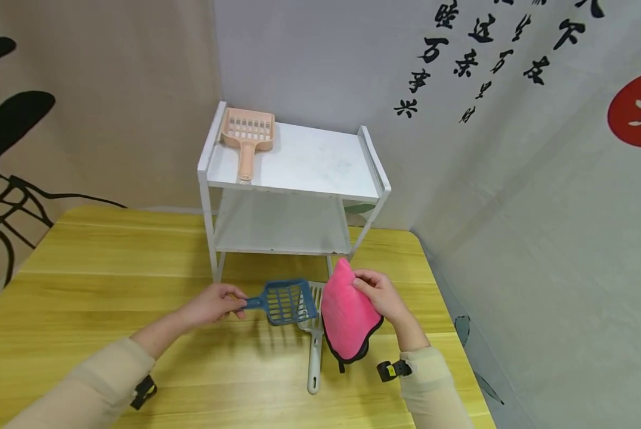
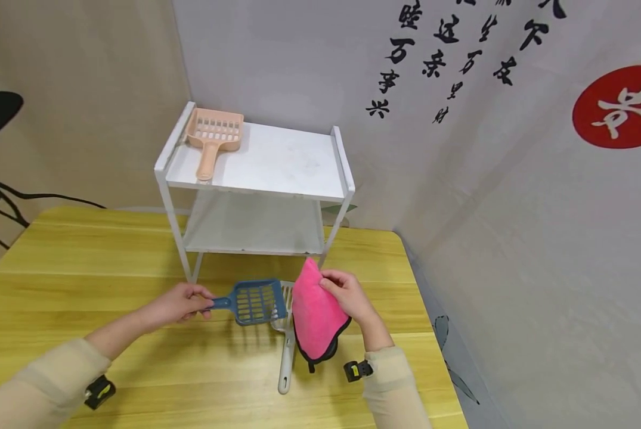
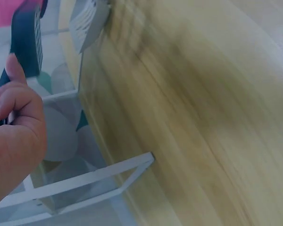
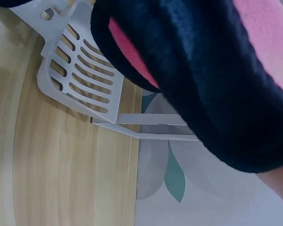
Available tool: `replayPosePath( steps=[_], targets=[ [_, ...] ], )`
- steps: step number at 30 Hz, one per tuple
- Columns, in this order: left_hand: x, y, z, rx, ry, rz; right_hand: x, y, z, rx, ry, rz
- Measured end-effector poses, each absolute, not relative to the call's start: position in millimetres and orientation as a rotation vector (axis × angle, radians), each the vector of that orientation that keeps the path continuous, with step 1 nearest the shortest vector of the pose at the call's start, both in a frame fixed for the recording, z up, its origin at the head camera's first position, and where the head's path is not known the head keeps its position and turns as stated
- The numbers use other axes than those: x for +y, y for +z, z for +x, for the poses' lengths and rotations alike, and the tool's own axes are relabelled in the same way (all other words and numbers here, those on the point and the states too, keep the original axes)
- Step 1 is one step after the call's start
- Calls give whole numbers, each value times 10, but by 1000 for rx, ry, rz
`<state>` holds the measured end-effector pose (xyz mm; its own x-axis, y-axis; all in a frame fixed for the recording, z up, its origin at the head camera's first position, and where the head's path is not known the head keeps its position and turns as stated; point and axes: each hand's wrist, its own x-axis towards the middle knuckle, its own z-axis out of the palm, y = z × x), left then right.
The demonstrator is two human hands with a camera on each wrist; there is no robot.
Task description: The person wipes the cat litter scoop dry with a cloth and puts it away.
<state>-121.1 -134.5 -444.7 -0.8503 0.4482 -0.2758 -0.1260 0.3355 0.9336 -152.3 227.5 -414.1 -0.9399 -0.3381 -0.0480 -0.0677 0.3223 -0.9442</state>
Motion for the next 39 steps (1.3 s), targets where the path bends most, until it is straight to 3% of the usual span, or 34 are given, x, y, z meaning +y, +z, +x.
replayPosePath(
  steps=[17, 39],
  targets=[
    [-1145, -4345, -1258, 2104, 1511, 287, 2069, -4206, -1497, 2262, -1741, -433],
    [-881, -4178, -1258, 2150, 1452, 204, 1586, -4266, -1343, 2554, -962, -946]
  ],
)
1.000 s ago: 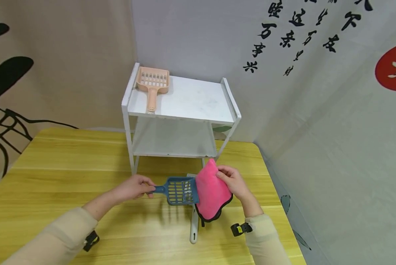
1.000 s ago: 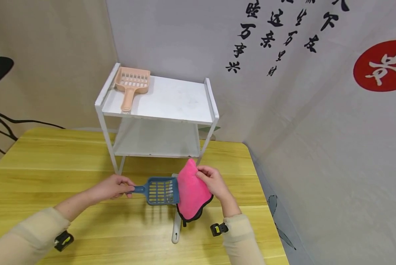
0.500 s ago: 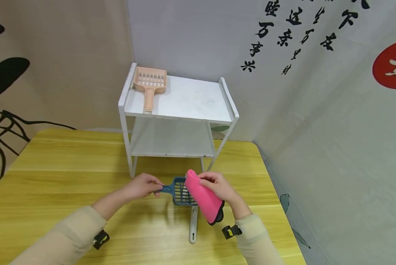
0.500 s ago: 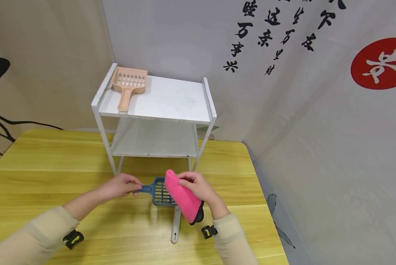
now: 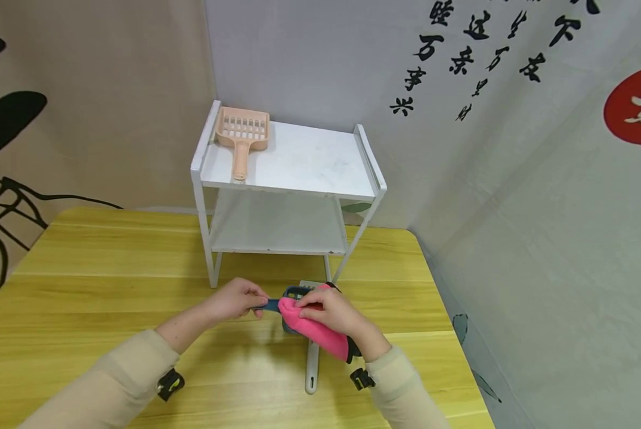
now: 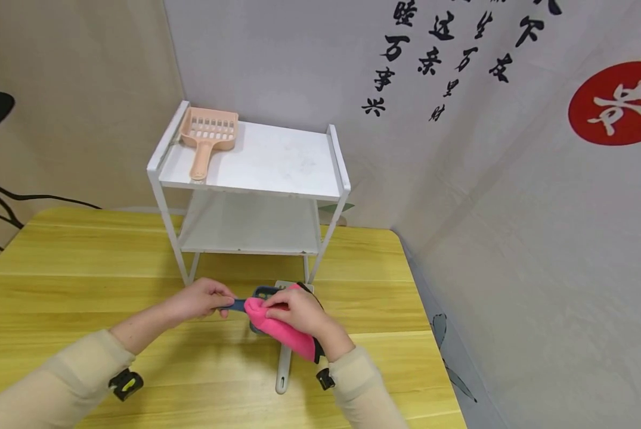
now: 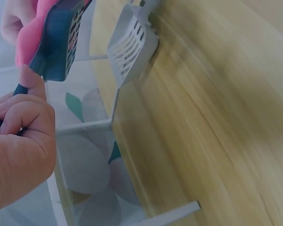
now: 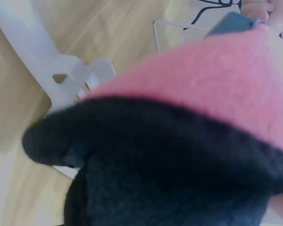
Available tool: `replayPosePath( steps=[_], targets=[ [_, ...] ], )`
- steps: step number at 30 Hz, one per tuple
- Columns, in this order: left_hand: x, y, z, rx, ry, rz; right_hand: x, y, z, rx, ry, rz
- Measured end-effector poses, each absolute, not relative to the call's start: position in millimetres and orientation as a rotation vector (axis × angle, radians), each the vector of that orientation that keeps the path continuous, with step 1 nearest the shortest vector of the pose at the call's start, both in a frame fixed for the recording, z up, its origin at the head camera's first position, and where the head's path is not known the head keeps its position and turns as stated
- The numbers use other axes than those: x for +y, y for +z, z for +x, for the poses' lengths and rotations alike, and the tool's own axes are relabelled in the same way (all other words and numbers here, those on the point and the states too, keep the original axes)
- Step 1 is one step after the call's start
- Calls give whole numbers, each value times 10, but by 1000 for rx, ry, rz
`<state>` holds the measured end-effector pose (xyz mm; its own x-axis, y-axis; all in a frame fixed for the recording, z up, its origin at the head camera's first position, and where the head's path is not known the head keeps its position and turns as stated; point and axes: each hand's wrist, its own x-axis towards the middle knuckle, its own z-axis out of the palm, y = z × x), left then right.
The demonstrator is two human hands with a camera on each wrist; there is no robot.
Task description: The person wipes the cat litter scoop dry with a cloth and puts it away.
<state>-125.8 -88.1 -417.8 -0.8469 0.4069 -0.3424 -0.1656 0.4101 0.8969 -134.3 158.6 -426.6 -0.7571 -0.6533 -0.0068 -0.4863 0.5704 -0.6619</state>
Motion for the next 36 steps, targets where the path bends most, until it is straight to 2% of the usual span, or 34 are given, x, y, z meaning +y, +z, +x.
replayPosePath(
  steps=[8, 13, 30, 36],
  targets=[
    [-876, -4156, -1253, 2134, 1449, 180, 1567, -4206, -1317, 2711, -601, -1074],
    [-903, -4161, -1248, 2114, 1470, 201, 1672, -4236, -1337, 2732, -561, -1130],
    [-1075, -4279, -1262, 2108, 1433, 232, 2073, -4187, -1430, 2738, -677, -888],
    [-1049, -4348, -1260, 2117, 1407, 252, 1919, -4096, -1451, 2805, -745, -852]
  ],
)
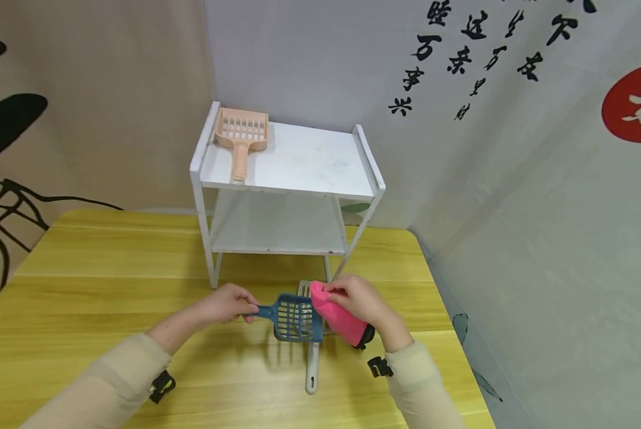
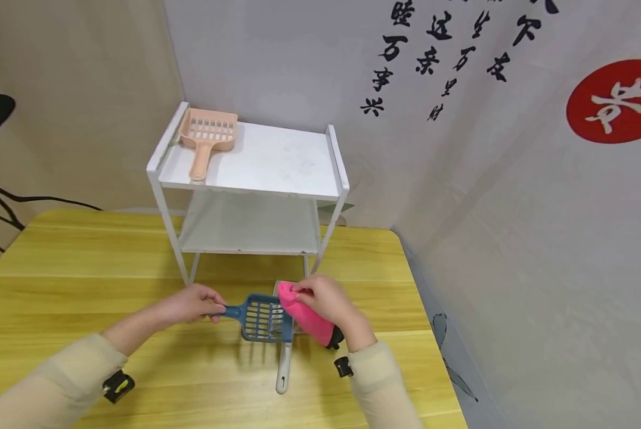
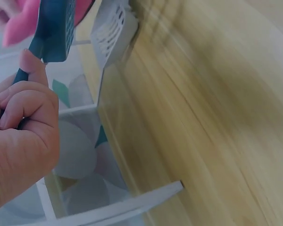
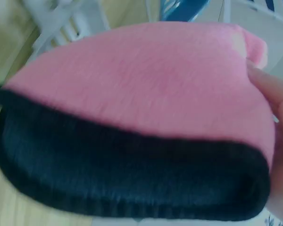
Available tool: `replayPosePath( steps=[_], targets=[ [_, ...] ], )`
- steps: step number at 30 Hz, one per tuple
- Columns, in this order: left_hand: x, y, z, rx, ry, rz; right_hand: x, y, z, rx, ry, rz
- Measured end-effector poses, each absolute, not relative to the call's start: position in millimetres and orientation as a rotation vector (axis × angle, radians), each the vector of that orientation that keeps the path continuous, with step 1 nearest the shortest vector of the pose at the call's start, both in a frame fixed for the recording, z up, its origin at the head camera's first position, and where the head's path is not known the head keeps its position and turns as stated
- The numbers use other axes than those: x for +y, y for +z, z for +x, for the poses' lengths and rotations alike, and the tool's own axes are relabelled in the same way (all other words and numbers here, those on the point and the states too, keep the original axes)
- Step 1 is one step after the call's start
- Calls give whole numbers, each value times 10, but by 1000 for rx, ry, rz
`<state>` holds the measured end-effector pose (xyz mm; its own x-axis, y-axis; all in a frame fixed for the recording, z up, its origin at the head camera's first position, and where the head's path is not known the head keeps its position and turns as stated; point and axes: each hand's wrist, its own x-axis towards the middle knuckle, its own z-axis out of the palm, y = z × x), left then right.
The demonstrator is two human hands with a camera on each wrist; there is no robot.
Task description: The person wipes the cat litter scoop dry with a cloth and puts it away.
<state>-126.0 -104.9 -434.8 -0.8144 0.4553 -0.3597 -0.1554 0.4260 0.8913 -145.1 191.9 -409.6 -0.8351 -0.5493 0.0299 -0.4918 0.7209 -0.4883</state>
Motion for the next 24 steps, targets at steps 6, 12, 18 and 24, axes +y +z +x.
replayPosePath(
  steps=[6, 12, 18, 24],
  targets=[
    [-969, -4301, -1266, 2137, 1405, 310, 1582, -4145, -1443, 2791, -618, -998],
    [-967, -4217, -1269, 2182, 1428, 361, 1480, -4242, -1437, 2813, -545, -931],
    [-1010, -4232, -1284, 2166, 1450, 389, 1547, -4245, -1474, 2776, -622, -915],
    [-1058, -4246, -1278, 2158, 1471, 389, 1683, -4252, -1491, 2725, -758, -875]
  ],
)
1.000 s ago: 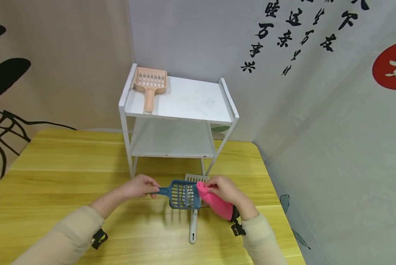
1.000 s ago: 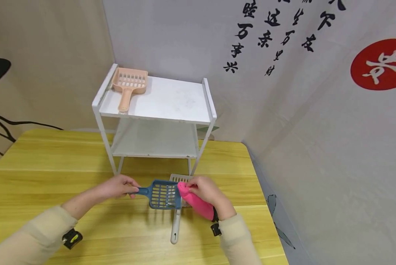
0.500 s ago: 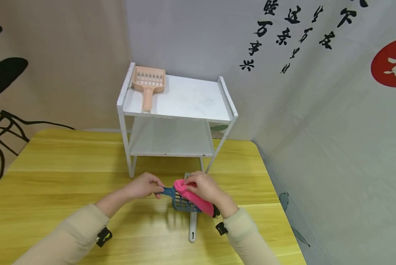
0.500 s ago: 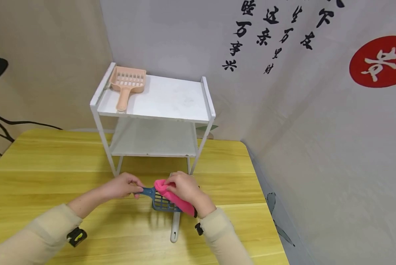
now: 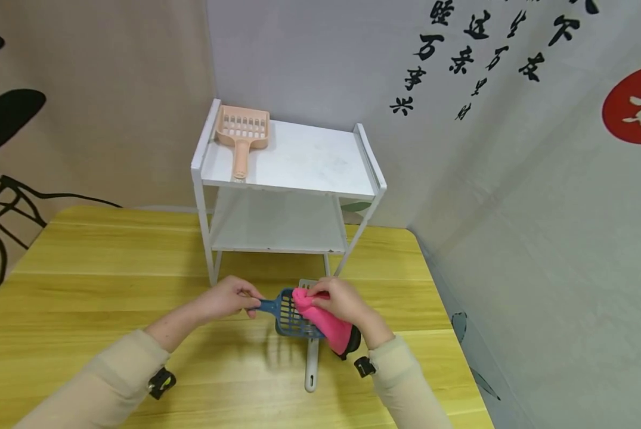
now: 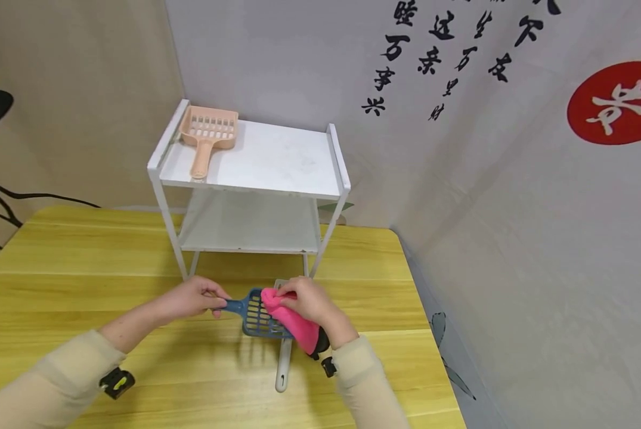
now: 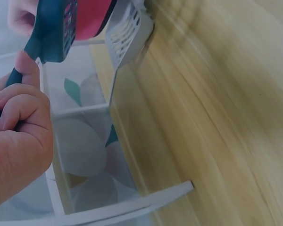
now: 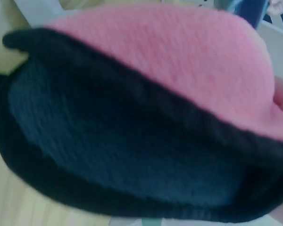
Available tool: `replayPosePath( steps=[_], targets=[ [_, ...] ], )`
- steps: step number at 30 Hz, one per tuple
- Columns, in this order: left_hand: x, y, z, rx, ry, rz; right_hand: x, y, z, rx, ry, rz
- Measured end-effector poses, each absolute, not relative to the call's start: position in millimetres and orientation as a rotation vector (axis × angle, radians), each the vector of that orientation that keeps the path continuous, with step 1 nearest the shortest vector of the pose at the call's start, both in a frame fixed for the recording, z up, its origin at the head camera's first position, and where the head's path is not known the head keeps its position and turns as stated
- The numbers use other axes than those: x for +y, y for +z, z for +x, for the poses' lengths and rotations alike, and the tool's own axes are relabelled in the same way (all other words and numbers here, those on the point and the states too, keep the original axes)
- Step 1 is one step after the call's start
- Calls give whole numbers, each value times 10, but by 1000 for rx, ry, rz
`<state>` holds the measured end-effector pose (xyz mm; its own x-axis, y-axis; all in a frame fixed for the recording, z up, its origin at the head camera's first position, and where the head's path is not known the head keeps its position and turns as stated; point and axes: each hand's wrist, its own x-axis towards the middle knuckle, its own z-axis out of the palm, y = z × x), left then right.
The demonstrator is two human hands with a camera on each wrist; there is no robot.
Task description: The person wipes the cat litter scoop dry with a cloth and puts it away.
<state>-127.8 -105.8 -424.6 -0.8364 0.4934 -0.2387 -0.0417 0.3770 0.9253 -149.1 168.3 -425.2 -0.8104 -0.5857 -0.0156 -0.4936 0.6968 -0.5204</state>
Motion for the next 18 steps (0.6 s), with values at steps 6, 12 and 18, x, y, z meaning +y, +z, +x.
replayPosePath(
  steps=[6, 12, 18],
  targets=[
    [-1126, -4223, -1283, 2147, 1480, 366, 1813, -4191, -1505, 2677, -932, -779],
    [-1151, -4202, -1281, 2139, 1470, 324, 1936, -4111, -1522, 2724, -971, -723],
    [-1238, -4230, -1267, 2032, 1478, 259, 2059, -4114, -1534, 2706, -1083, -623]
  ],
)
